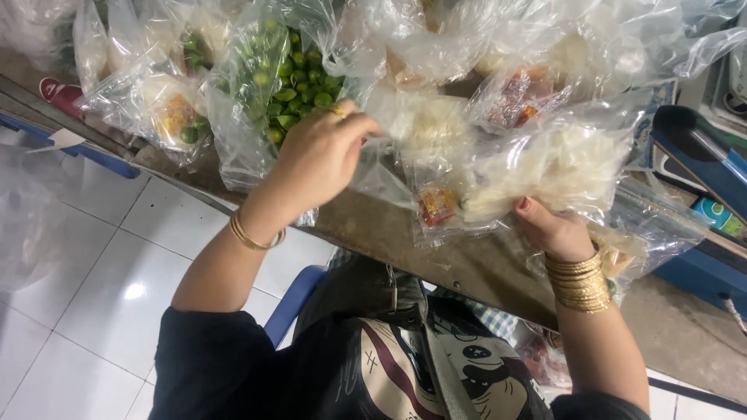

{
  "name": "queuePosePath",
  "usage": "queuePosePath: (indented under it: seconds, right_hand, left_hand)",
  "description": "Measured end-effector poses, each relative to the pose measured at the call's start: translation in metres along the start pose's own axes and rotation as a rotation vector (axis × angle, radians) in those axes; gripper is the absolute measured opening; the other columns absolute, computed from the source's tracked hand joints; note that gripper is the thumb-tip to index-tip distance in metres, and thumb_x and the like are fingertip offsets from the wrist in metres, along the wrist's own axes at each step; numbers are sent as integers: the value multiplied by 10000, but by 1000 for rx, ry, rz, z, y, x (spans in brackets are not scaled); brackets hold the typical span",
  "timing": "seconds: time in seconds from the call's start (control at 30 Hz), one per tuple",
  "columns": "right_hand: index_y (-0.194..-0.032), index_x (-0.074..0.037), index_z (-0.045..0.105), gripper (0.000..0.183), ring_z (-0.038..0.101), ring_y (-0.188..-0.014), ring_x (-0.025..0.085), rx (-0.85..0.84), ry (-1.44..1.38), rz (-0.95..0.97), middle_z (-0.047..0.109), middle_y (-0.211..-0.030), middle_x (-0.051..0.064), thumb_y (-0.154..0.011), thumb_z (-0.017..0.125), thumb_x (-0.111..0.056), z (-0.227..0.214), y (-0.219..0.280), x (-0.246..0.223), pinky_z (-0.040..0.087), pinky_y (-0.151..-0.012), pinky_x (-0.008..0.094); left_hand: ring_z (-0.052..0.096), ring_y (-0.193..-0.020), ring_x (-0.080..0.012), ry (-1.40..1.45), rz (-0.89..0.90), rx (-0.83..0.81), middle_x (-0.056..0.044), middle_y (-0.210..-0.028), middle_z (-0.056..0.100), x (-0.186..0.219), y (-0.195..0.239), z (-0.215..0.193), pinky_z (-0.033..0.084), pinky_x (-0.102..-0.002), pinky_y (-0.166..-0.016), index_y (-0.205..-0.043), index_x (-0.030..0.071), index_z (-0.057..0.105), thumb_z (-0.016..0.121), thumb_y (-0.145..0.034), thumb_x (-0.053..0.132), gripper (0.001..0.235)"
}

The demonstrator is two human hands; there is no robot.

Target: Packing small food items into plastic bags and sealing them with a heat sealer.

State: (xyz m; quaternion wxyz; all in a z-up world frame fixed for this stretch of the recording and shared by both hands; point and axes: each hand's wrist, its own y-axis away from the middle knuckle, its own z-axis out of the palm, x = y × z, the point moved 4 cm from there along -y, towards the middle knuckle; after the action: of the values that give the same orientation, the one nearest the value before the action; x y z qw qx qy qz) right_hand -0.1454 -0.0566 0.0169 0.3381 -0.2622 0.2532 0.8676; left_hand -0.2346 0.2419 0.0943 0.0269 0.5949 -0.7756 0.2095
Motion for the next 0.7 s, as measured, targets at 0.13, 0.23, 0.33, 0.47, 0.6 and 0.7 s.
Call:
queuePosePath:
  seconds: [0.13, 0.23, 0.33, 0.47, 0.6, 0.7]
  right_hand:
    - [-1354, -34, 591, 455, 358, -1408, 228, -175, 350, -203, 545, -1385, 141, -967, 593, -272, 21, -6, 4, 272, -1174, 525]
    - [-1313, -25, 621, 491, 289, -1443, 308, -335, 649, -381, 469, -1453, 189, -932, 624, -334, 41, -13, 4, 203, -1182, 558]
    - [-1272, -17, 651, 534, 222, -1478, 389, -479, 942, -549, 392, -1521, 238, -897, 654, -397, 57, -17, 9, 135, -1190, 591]
    - [-1210, -5, 696, 608, 121, -1530, 512, -713, 1381, -804, 279, -1623, 312, -844, 698, -490, 78, -23, 16, 32, -1203, 642]
    - [-988, 36, 736, 397, 297, -1460, 565, -698, 1227, -867, 463, -1446, 380, -827, 778, -325, 73, -29, 0, 172, -1232, 648]
    - [-1439, -47, 368, 421, 415, -1389, 197, -789, 1235, -797, 435, -1439, 123, -1089, 349, -280, 50, -25, -15, 406, -1254, 333]
  left_hand:
    - [707, -851, -288, 48, 41, -156, -130, -974, 695, 19, -1, 5, 575, -403, -762, -1091, 97, 738, 558, -954, 16, 241]
    - [718, -927, -346, 254, -22, -276, -176, -993, 732, 22, 6, 4, 567, -444, -837, -1148, 47, 705, 557, -964, 32, 236]
    - [727, -916, -350, 277, 116, -34, -162, -987, 751, 24, 8, 2, 578, -446, -836, -1149, 73, 688, 626, -941, 13, 225]
    - [690, -712, -210, 55, 380, 227, -86, -911, 721, 42, 7, -9, 572, -311, -683, -1074, 120, 728, 642, -948, 13, 187]
    - [650, -654, -215, 131, 498, 306, -90, -890, 678, 59, -2, -42, 569, -326, -629, -1096, 101, 726, 610, -964, -19, 214]
    - [660, -819, -192, 286, 583, 285, -93, -970, 640, 75, -7, -73, 595, -216, -629, -1191, 32, 607, 647, -963, -180, 314]
